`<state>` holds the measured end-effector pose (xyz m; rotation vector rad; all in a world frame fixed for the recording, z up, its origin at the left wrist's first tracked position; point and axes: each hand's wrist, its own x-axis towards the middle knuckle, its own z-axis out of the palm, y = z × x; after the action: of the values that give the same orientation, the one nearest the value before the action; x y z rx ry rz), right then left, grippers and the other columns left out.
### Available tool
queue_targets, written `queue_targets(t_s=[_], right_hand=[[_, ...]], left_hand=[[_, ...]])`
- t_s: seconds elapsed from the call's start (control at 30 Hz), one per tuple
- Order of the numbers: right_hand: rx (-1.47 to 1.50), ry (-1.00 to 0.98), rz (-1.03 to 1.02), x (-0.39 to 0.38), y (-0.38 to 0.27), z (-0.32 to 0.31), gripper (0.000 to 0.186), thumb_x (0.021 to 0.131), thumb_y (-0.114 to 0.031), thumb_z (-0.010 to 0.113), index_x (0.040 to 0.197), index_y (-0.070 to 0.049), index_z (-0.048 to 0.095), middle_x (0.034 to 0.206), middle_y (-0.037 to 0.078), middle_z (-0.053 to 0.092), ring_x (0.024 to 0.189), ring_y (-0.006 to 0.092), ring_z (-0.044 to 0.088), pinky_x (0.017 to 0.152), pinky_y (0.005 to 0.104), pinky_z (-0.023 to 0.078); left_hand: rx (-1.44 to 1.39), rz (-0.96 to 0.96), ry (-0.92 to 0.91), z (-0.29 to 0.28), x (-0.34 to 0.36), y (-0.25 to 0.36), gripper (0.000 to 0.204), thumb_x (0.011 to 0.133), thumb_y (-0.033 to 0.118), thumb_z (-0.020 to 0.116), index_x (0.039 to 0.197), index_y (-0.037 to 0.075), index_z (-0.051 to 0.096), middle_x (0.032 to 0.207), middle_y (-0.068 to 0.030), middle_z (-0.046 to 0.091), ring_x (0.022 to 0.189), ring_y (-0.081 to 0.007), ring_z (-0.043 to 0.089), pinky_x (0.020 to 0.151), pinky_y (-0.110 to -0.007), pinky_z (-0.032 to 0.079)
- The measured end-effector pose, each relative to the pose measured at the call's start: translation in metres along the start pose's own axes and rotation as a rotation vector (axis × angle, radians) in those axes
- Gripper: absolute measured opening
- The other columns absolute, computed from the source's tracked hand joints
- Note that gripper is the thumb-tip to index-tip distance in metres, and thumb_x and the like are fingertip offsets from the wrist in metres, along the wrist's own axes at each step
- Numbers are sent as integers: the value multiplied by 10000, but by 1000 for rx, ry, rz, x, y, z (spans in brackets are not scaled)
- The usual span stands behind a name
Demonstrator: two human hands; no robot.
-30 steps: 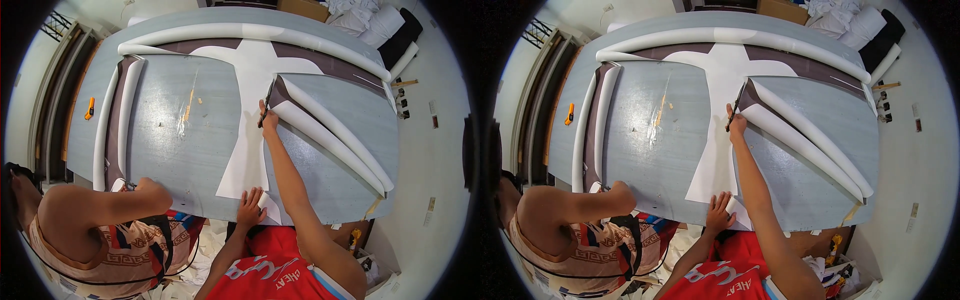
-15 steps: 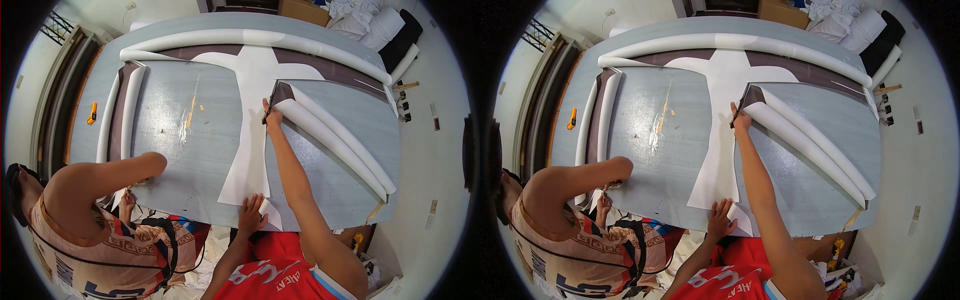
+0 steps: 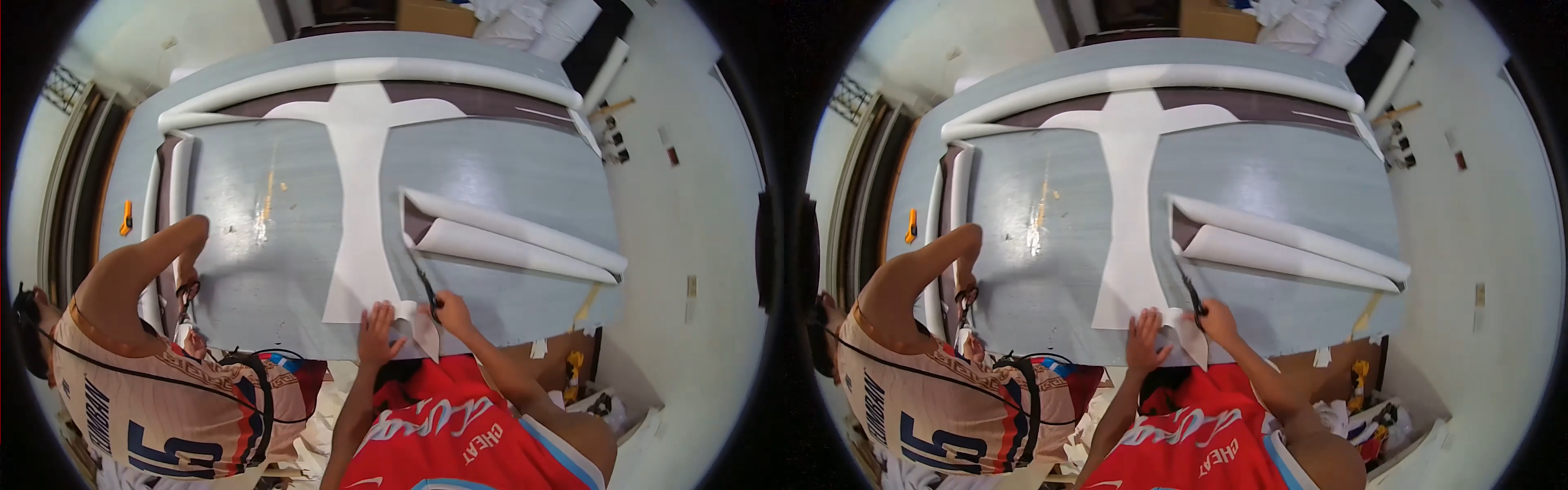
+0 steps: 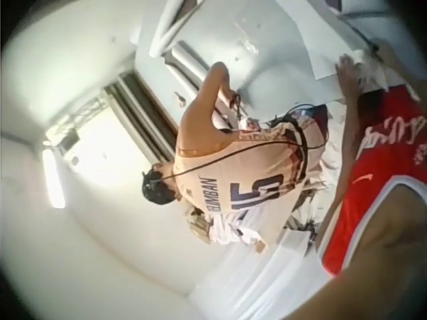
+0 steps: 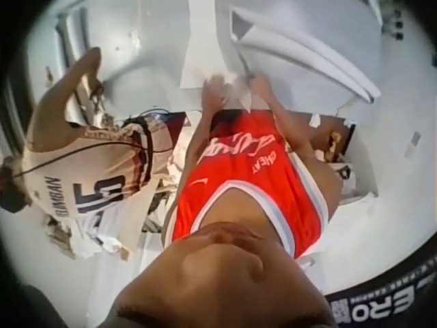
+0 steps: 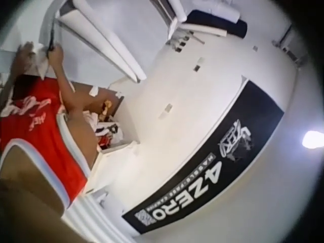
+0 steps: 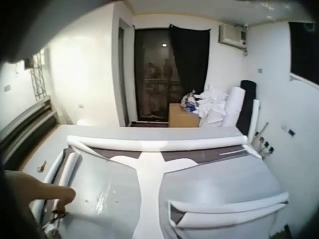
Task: Cutting out a specific pattern from a roll of white material using scissors.
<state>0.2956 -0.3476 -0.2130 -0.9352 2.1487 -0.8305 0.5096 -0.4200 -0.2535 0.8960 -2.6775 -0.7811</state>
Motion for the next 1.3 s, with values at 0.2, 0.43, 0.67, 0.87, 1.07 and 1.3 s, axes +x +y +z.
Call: queue_targets(t_s=[0.2, 0.43, 0.67, 0.87, 1.07, 1.3], right_hand=[[-247, -244, -168, -105, 76, -69, 421, 726, -397, 723, 871, -35, 565, 940, 122, 558, 952, 320, 557, 758, 429, 472], [-398, -40, -129, -124, 172, -135, 360, 652, -159, 701, 967, -73, 550, 994, 84, 529, 993, 281, 530, 788, 395, 487], [-440, 142, -185, -120, 247, -229, 411, 610, -148, 725, 977, -71, 559, 980, 85, 542, 984, 288, 523, 812, 412, 455], [-465, 238, -181, -110, 273, -246, 407, 603, -76, 700, 984, -48, 558, 968, 104, 536, 973, 303, 518, 829, 413, 445], [-413, 264, -140, -122, 265, -246, 631, 659, -66, 693, 1257, -24, 498, 1181, 160, 536, 1093, 334, 513, 923, 400, 445], [1162, 754, -106, -154, 312, -277, 1122, 646, -158, 823, 1505, -141, 102, 1497, 130, 249, 1339, 316, 304, 1028, 439, 362]], left_hand=[[-364, -322, 192, -6, 20, -11, 320, 889, 238, 590, 1140, 42, 614, 1179, -132, 594, 1114, -297, 534, 971, -438, 377], [-200, -400, -154, -3, 186, 53, 757, 767, 705, 543, 1024, 4, 669, 956, -188, 662, 922, -340, 613, 811, -409, 443], [-650, -464, -290, 18, 238, 104, 397, 840, 337, 699, 977, -36, 682, 803, -29, 630, 753, -107, 525, 679, -258, 430], [-831, -51, -93, -62, 208, 232, 194, 849, 118, 670, 973, -31, 668, 860, -50, 661, 758, -125, 569, 673, -300, 450], [-137, 478, -131, -181, 100, 349, 303, 645, -9, 609, 924, 81, 684, 717, -79, 571, 670, -285, 569, 597, -349, 443], [26, 793, -226, -289, -67, 393, 453, 550, 192, 582, 971, 200, 750, 843, -55, 593, 658, -212, 601, 505, -311, 432]])
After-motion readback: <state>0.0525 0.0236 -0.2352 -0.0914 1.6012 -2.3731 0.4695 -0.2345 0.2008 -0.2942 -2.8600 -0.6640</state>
